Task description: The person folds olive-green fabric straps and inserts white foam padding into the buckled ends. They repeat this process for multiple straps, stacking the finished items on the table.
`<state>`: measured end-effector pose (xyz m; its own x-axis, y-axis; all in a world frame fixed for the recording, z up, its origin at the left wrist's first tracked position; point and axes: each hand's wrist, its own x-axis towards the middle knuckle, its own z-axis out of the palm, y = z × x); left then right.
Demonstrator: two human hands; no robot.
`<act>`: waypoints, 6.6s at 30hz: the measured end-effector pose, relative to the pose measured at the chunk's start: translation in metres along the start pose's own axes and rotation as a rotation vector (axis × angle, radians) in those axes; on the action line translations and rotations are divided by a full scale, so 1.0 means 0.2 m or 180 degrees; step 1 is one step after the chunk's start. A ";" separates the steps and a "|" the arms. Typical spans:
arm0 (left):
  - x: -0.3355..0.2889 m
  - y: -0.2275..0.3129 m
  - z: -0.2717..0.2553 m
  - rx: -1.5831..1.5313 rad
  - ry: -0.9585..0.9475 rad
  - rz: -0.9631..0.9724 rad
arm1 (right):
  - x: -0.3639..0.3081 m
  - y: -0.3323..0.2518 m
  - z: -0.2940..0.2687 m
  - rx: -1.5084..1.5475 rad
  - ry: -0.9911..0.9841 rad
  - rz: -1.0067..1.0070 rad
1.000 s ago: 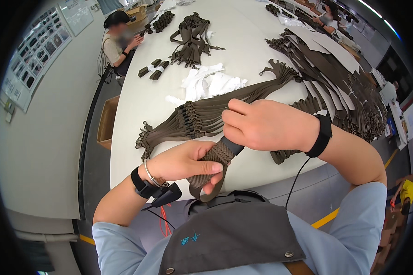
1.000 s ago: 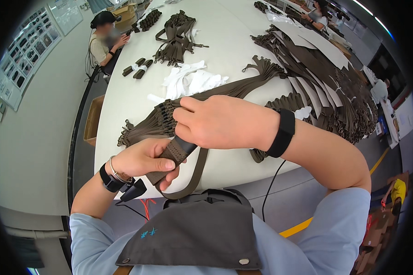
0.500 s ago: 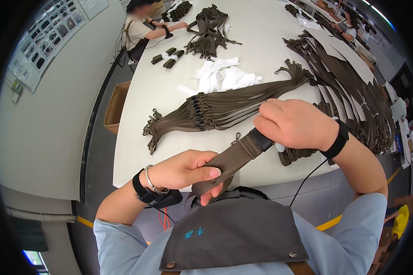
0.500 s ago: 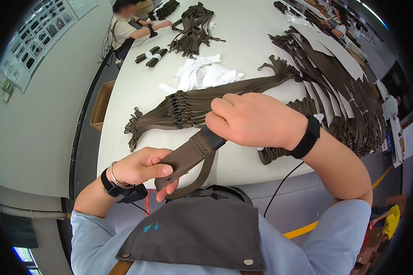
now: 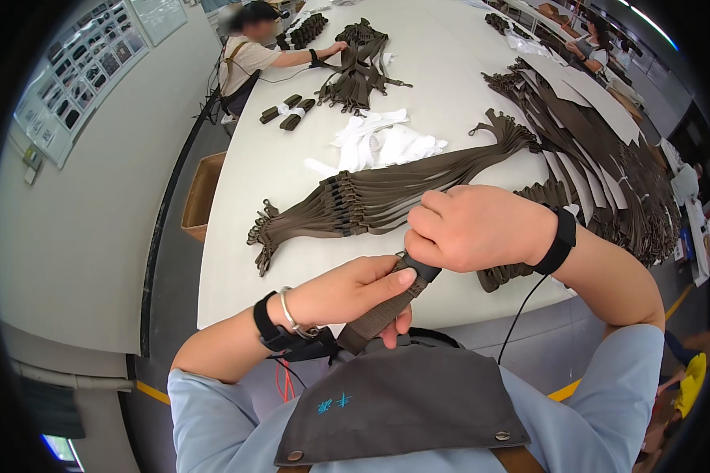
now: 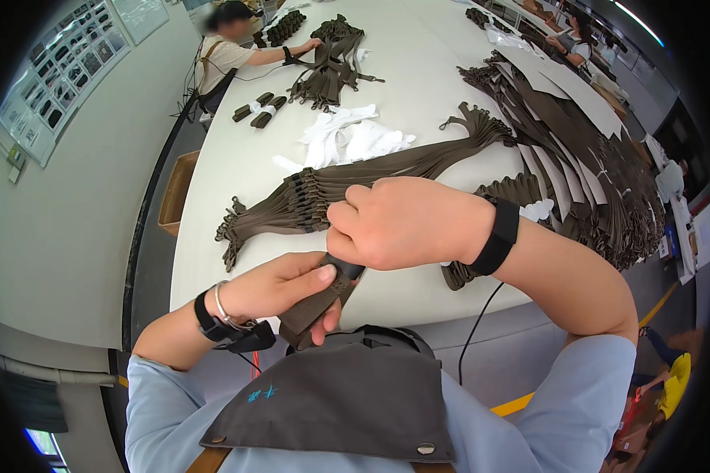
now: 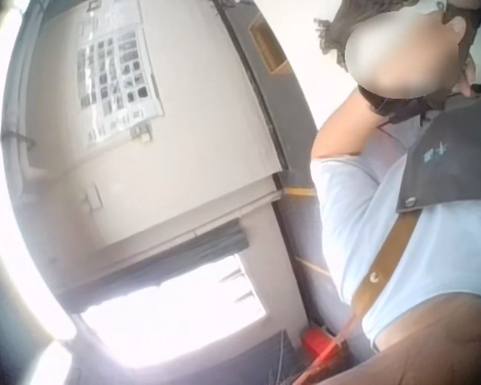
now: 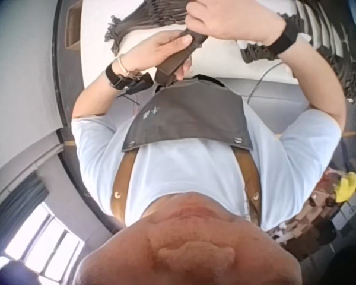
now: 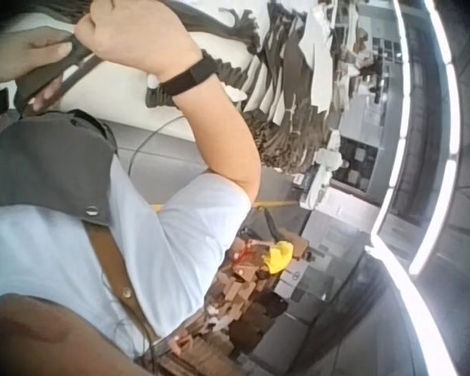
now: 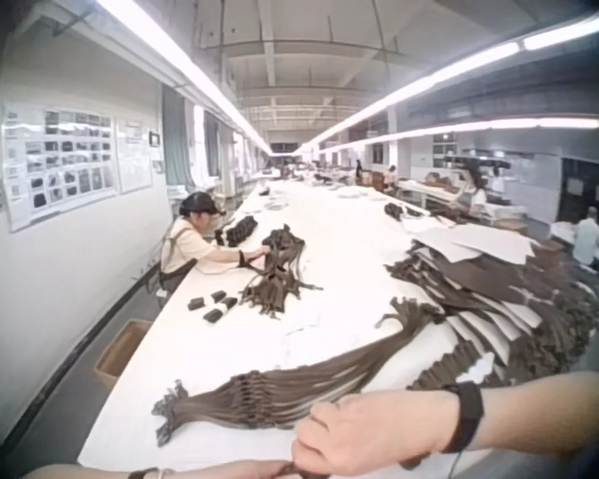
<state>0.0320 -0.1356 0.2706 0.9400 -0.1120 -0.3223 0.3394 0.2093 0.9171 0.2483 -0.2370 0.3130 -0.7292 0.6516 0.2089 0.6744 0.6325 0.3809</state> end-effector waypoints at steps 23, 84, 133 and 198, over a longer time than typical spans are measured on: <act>-0.05 0.17 -0.17 0.2483 0.2303 0.2245 | 0.15 -0.24 0.15 0.5886 0.2443 0.2625; 0.08 0.31 -0.15 0.0392 0.1766 0.2813 | 0.17 -0.11 0.34 0.4124 0.1824 0.2063; 0.17 -0.84 -0.30 0.5265 0.1853 -0.0179 | -0.16 -0.52 0.81 0.3050 0.1287 0.4511; 0.11 -1.38 -0.44 0.4782 0.2586 0.1052 | -0.01 -0.74 1.43 0.3350 -0.0877 0.3050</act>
<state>-0.0374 -0.1098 -0.0096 0.8938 0.3201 0.3141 0.2625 -0.9413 0.2122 0.1829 -0.2112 -0.0014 0.0056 0.9746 -0.2241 0.7407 -0.1546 -0.6538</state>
